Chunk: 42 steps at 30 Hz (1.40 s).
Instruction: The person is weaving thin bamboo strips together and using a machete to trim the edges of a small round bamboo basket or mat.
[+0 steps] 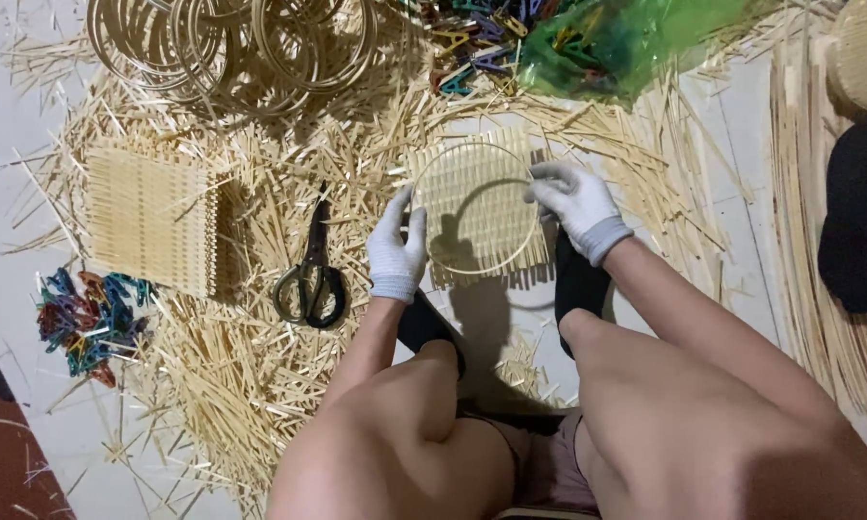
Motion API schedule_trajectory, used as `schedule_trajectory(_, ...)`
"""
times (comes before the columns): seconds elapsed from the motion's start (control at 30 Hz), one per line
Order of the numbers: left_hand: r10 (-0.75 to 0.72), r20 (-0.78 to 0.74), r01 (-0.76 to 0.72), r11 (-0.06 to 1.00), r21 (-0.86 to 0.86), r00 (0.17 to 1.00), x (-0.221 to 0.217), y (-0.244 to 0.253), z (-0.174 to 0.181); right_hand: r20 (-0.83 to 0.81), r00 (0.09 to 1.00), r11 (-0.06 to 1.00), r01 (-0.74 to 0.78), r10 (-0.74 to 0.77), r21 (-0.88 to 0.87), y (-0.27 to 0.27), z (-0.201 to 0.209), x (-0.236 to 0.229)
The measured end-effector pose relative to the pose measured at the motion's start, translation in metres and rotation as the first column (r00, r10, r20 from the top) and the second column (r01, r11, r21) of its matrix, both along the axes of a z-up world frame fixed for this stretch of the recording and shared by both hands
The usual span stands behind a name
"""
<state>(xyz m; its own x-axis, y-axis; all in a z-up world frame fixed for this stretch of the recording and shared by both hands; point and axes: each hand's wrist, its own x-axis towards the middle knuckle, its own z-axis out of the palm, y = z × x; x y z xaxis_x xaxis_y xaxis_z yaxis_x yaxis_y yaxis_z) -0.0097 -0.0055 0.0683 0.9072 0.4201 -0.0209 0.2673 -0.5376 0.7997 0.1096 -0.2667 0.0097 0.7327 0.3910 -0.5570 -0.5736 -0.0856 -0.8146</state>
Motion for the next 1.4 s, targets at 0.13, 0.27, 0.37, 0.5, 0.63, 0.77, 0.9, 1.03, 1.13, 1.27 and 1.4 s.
schedule_trajectory(0.13, 0.109, -0.204, -0.134, 0.984, -0.115, 0.973, -0.001, -0.005, 0.0, 0.24, 0.969, 0.983, -0.018, 0.063, -0.184, 0.006, 0.012, -0.003)
schedule_trajectory(0.27, 0.059, -0.15, -0.064, 0.998, -0.026, 0.987, -0.006, -0.001, -0.023, 0.444, 0.855, 0.877, -0.024, 0.267, -0.48, 0.016, 0.037, -0.002)
schedule_trajectory(0.37, 0.049, -0.157, -0.038, 0.997, 0.072, 0.986, -0.002, 0.003, -0.037, 0.499, 0.792, 0.815, 0.003, 0.351, -0.579, 0.025, 0.027, 0.0)
schedule_trajectory(0.5, 0.088, -0.182, -0.065, 0.989, 0.132, 0.979, 0.006, 0.008, -0.057, 0.585, 0.686, 0.772, 0.053, 0.433, -0.633, 0.036, 0.018, 0.005)
schedule_trajectory(0.63, 0.088, -0.149, -0.06, 0.982, 0.181, 0.985, 0.009, 0.007, -0.062, 0.564, 0.687, 0.75, 0.042, 0.458, -0.66, 0.037, 0.012, 0.007)
schedule_trajectory(0.77, 0.086, -0.136, -0.065, 0.987, 0.15, 0.987, 0.008, 0.007, -0.065, 0.542, 0.715, 0.757, 0.028, 0.442, -0.653, 0.037, 0.007, 0.006)
schedule_trajectory(0.9, 0.062, -0.167, -0.034, 0.986, 0.163, 0.984, 0.006, 0.011, -0.073, 0.579, 0.713, 0.793, 0.054, 0.395, -0.607, 0.032, -0.011, 0.003)
schedule_trajectory(1.03, 0.062, -0.08, -0.047, 0.982, 0.184, 0.995, 0.008, 0.01, -0.078, 0.63, 0.685, 0.822, 0.078, 0.367, -0.564, 0.028, -0.029, 0.005)
schedule_trajectory(1.13, 0.073, -0.05, -0.061, 0.975, 0.216, 0.996, 0.008, 0.01, -0.079, 0.624, 0.71, 0.84, 0.084, 0.326, -0.535, 0.026, -0.039, 0.005)
schedule_trajectory(1.27, 0.115, -0.236, -0.046, 0.959, 0.281, 0.965, 0.019, 0.008, -0.069, 0.625, 0.706, 0.834, 0.089, 0.333, -0.545, 0.025, -0.044, 0.007)
schedule_trajectory(1.4, 0.17, -0.274, -0.138, 0.982, 0.132, 0.947, 0.017, 0.006, -0.07, 0.616, 0.721, 0.826, 0.107, 0.319, -0.553, 0.027, -0.046, 0.008)
